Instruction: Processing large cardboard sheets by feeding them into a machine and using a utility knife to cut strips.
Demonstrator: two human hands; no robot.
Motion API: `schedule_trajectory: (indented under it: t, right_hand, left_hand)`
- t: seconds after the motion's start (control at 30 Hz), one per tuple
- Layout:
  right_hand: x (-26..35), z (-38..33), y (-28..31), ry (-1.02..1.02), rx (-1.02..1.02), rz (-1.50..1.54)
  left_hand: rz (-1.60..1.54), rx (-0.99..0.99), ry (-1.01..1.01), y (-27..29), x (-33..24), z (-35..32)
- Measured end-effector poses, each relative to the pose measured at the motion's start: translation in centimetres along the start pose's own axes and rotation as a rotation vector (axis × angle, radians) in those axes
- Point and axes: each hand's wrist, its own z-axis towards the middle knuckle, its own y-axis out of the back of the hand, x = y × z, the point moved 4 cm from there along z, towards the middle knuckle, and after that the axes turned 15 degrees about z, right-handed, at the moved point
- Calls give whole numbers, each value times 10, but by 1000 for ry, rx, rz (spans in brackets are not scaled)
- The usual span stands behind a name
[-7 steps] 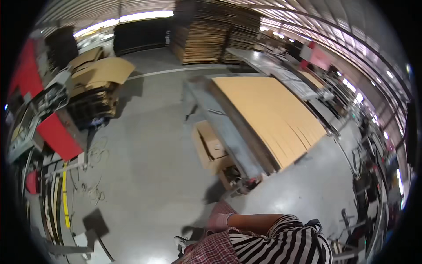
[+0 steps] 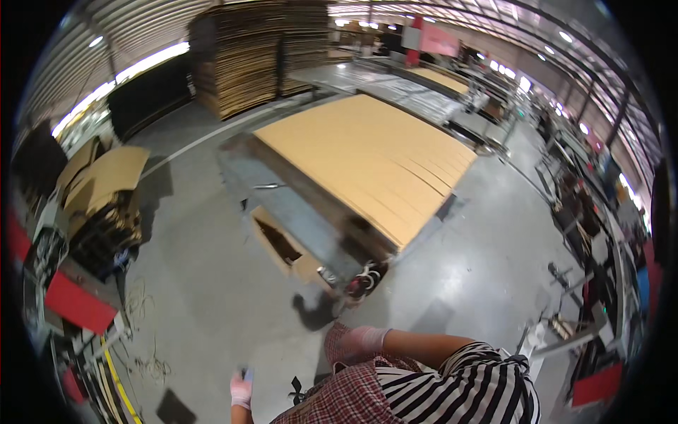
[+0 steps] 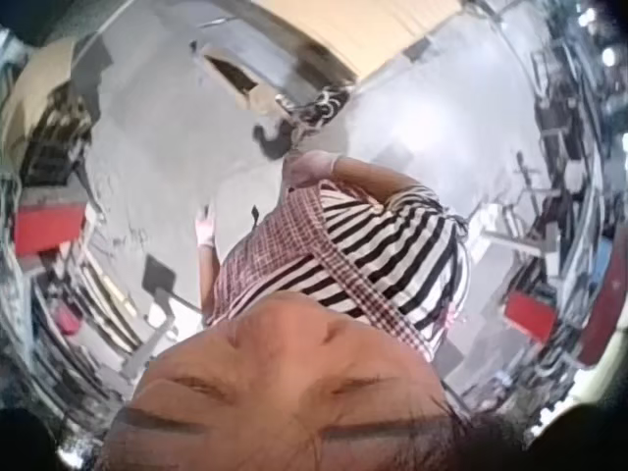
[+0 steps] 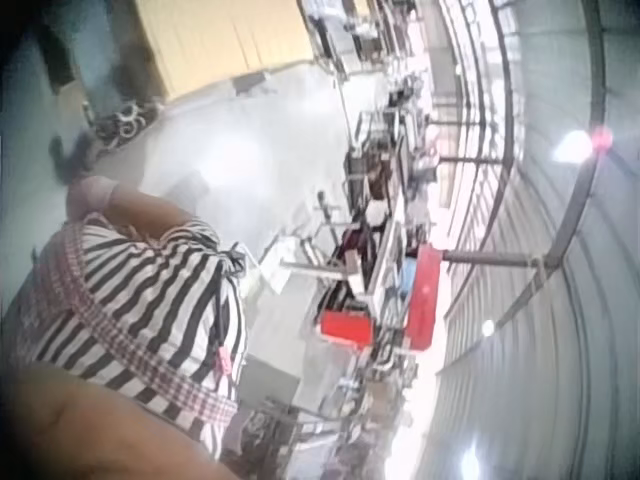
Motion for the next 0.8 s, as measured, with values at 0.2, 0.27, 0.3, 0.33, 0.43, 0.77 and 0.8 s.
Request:
schedule_trajectory:
  t: [0.2, 0.27, 0.3, 0.33, 0.43, 0.77, 0.8]
  right_hand:
    - [-178, -162, 56, -55, -278, 185]
    - [-217, -203, 88, -214, -276, 178]
    - [-227, -219, 96, -191, -227, 177]
    - [-241, -233, 108, -252, -261, 203]
    - [-320, -250, 101, -227, -304, 218]
    - [-448, -272, 232, -283, -247, 349]
    - [-471, -276, 245, -280, -242, 336]
  left_hand:
    - [-931, 308, -38, -92, -353, 81]
    - [-1104, 530, -9, -163, -406, 89]
    - [-1114, 733, 93, -206, -420, 87]
    - [-1124, 936, 187, -238, -436, 82]
    - [-1423, 1153, 453, -287, -516, 65]
    - [-1252, 254, 359, -310, -576, 161]
    - [-1196, 127, 547, -297, -583, 161]
